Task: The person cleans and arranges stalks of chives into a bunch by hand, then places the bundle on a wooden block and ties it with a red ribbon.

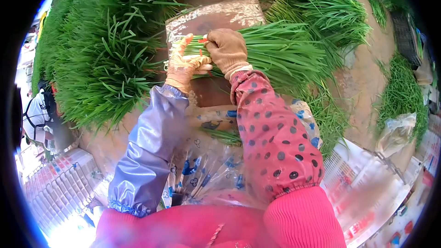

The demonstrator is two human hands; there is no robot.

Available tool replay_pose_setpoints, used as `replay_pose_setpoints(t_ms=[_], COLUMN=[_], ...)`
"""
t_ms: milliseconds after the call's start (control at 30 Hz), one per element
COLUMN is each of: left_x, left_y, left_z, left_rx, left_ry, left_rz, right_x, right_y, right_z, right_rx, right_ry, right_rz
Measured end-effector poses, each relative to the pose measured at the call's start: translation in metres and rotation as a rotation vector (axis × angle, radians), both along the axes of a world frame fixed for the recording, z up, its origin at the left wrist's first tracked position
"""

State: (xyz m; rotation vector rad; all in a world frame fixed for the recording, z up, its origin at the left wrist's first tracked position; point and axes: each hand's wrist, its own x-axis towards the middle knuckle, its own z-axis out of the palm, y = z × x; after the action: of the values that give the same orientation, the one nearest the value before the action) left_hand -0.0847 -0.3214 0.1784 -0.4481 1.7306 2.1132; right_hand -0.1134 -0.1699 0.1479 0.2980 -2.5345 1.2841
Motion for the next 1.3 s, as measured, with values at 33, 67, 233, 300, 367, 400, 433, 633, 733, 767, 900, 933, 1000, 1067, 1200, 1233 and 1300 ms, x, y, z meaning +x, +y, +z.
replay_pose_setpoints(t_ms=[33, 67, 233, 300, 367, 400, 433, 633, 733, 767, 900, 933, 1000, 1067, 1200, 1233, 1300], left_x=[0.000, -0.001, -0.007, -0.007, -0.006, -0.006, -0.007, -0.006, -0.006, -0.007, -0.008, -0.009, -0.008, -0.007, -0.006, -0.006, -0.006], left_y=[0.002, 0.000, 0.002, 0.003, 0.004, 0.004, 0.003, 0.002, 0.001, 0.001, 0.003, 0.003, 0.005, 0.005, 0.006, 0.007, 0.006], left_z=[0.001, -0.002, 0.001, 0.006, 0.007, 0.006, 0.006, 0.002, -0.001, -0.001, -0.001, -0.001, -0.001, -0.002, -0.003, -0.003, -0.005], left_rx=[-0.016, -0.017, 0.022, -0.010, -0.040, -0.041, -0.035, -0.040, -0.054, -0.066, -0.083, -0.065, -0.048, -0.048, -0.003, -0.049, -0.097], left_ry=[0.007, 0.003, -0.084, -0.058, -0.027, -0.031, -0.022, 0.045, 0.065, 0.074, 0.067, 0.067, 0.066, 0.090, 0.107, 0.118, 0.132], left_rz=[0.005, 0.003, -0.015, -0.007, -0.001, 0.000, -0.006, -0.030, -0.033, -0.038, -0.035, -0.020, -0.005, 0.025, 0.053, 0.037, 0.001], right_x=[-0.001, -0.001, -0.005, -0.006, -0.009, -0.008, -0.009, -0.011, -0.011, -0.011, -0.013, -0.013, -0.013, -0.013, -0.010, -0.007, -0.004], right_y=[0.001, 0.001, 0.002, 0.004, 0.006, 0.007, 0.008, 0.006, 0.005, 0.005, 0.005, 0.004, 0.005, 0.006, 0.018, 0.021, 0.023], right_z=[-0.001, -0.002, -0.002, -0.003, -0.005, -0.004, -0.003, -0.009, -0.009, -0.008, -0.004, -0.003, 0.000, 0.005, 0.021, 0.023, 0.029], right_rx=[-0.008, -0.009, -0.028, -0.038, -0.019, -0.020, 0.013, 0.084, 0.104, 0.114, 0.140, 0.132, 0.124, 0.150, 0.263, 0.147, -0.019], right_ry=[-0.009, -0.013, 0.042, 0.065, 0.089, 0.085, 0.083, 0.134, 0.161, 0.168, 0.134, 0.160, 0.185, 0.167, 0.066, 0.069, 0.072], right_rz=[0.010, 0.008, 0.044, 0.068, 0.166, 0.167, 0.184, 0.207, 0.222, 0.234, 0.270, 0.283, 0.298, 0.382, 0.500, 0.510, 0.539])
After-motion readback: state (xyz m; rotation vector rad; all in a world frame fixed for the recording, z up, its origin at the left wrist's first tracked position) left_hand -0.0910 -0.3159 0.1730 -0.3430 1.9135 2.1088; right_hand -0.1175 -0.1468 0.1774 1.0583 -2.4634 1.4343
